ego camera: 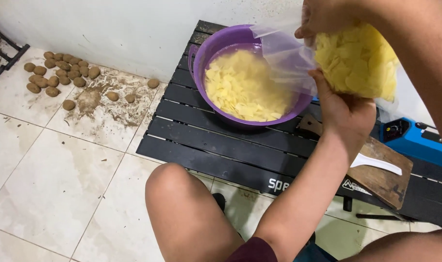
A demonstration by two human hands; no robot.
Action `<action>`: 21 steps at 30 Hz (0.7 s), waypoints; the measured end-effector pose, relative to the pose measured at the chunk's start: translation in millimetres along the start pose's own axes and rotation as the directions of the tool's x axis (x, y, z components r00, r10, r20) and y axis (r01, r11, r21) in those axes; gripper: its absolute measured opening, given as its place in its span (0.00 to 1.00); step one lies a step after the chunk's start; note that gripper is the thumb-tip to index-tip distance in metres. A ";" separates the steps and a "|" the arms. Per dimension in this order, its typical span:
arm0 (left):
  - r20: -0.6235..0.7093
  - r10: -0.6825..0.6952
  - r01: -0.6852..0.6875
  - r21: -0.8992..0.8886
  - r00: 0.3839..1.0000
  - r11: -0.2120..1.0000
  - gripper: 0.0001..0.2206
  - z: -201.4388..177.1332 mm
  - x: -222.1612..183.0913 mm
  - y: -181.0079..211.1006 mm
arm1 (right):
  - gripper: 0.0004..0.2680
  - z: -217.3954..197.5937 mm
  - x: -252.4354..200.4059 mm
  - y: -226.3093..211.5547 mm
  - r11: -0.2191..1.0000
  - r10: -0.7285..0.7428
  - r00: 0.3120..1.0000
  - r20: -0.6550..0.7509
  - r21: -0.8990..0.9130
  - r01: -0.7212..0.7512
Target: The person scoops sliced dry fruits from a bowl into plastic bags using a spoon and then seals each bag with a heat sealer.
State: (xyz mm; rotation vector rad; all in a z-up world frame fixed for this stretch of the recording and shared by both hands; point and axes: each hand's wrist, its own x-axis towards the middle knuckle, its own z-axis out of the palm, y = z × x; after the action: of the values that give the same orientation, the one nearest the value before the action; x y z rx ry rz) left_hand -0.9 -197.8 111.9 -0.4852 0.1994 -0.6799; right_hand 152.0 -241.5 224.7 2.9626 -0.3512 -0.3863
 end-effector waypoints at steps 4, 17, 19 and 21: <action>-0.054 0.002 -0.006 -0.069 0.999 0.998 0.29 -0.3 2.6 0.7 | 0.14 -9.0 -13.1 -17.9 0.993 -0.078 0.997 0.007 0.086 0.078; -0.164 -0.036 -0.001 -0.218 0.986 0.976 0.28 0.4 4.5 -9.4 | 0.12 -5.7 -1.1 -23.1 0.961 0.015 1.000 -0.020 -0.274 -0.020; -0.183 -0.051 0.005 -0.244 0.982 0.970 0.27 5.7 1.2 -10.6 | 0.12 -8.8 -3.9 -26.4 0.962 0.025 0.999 -0.033 -0.272 -0.033; -0.190 -0.024 -0.013 -0.191 0.981 0.981 0.29 8.7 -1.0 -12.5 | 0.17 -12.4 -5.4 -30.5 0.925 0.040 0.999 -0.037 -0.377 -0.051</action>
State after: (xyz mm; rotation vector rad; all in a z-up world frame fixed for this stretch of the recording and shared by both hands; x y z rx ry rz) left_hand -5.8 -202.4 125.6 -0.6052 0.4489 -0.7165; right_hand 156.7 -209.4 232.9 2.5754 -0.3021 -0.3586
